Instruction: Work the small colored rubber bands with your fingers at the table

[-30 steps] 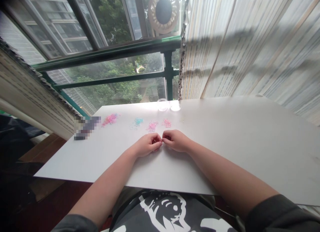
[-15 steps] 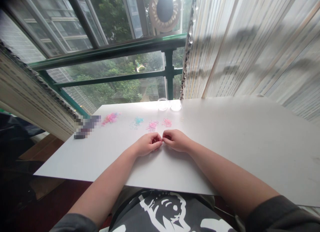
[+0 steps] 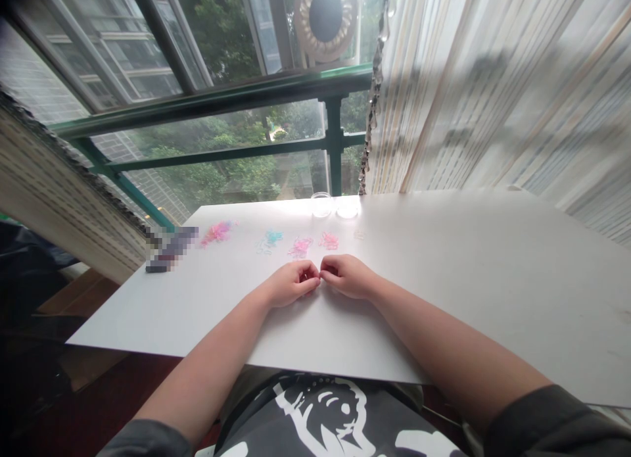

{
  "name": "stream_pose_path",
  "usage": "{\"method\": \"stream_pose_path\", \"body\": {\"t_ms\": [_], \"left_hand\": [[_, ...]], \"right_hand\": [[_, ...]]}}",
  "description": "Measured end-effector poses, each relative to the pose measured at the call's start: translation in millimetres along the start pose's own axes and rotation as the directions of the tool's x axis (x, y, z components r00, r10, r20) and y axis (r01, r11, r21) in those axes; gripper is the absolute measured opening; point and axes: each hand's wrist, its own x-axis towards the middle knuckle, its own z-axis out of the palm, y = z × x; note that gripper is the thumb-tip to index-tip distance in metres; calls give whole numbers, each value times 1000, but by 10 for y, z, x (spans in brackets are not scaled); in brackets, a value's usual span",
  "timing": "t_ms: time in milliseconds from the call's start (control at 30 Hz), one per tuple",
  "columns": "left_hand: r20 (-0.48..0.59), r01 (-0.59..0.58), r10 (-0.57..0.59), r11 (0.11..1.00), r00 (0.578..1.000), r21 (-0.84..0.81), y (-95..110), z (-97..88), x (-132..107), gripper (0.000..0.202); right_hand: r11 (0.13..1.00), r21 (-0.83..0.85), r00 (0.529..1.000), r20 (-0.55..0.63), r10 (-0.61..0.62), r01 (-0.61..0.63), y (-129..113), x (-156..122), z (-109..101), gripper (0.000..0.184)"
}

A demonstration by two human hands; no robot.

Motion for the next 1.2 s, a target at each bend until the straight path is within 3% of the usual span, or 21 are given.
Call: {"method": "stream_pose_path", "body": {"t_ms": [1200], "left_hand": [[-32,-60,62,997,998,42,-22,-3,18,20]], "right_hand": [[1000,-25,1000,-1,-18,18,11,2,1,12]]}}
